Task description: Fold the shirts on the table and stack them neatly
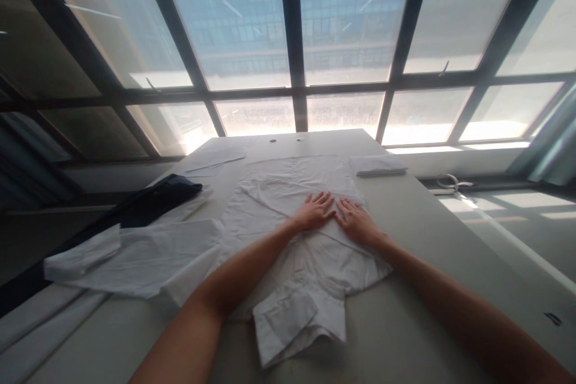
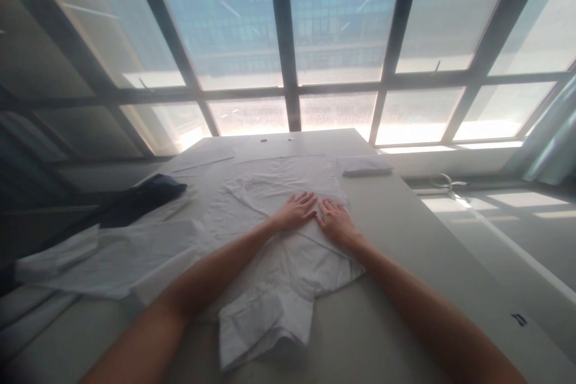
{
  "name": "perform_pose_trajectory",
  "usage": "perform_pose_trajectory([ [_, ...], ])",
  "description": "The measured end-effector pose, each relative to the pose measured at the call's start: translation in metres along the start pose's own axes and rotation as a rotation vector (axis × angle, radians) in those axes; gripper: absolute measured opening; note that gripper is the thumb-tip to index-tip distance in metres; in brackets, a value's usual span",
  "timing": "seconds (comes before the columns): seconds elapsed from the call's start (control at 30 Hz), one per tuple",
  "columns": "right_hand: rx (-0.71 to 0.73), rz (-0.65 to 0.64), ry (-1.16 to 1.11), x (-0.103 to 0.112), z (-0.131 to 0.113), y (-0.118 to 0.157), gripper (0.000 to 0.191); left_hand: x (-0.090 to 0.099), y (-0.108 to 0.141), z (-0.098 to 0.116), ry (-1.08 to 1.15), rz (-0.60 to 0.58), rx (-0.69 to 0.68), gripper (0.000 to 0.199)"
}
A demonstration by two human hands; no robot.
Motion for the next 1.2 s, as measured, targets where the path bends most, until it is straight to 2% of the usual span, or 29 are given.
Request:
perform_pose_trajectory([
  [0.1, 0.010, -0.006, 0.018, -0.001, 0.000, 0.000, 0.062, 0.004, 0.000, -0.016, -0.004, -0.001, 0.035, 0.065],
  [0.37, -0.001, -0.016, 0.039, -0.002, 0.002, 0.001, 0.062, 0.019, 0.005, -0.093, -0.066, -0.027, 0.285, 0.066],
  [0.5, -0.001, -0.016, 0.048, -0.002, 0.002, 0.001, 0.062, 0.022, 0.009, -0.115, -0.068, -0.032, 0.378, 0.066],
  [0.63, 0.004, -0.013, 0.042, -0.001, 0.002, 0.000, 0.062, 0.024, 0.009, -0.120, -0.082, -0.009, 0.400, 0.066],
  [1.2, -0.005, -0.018, 0.040, -0.002, 0.001, 0.001, 0.061, 0.024, 0.011, -0.118, -0.083, 0.037, 0.396, 0.063],
])
Point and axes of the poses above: each hand's wrist, its own y-axis away from the middle knuckle, its own x-axis out of the back of the hand, z = x × y, the point moved 9 cm from there along -y, towards the middle knuckle, and after that the axes turned 7 degrees about z, right-handed, at the moved point
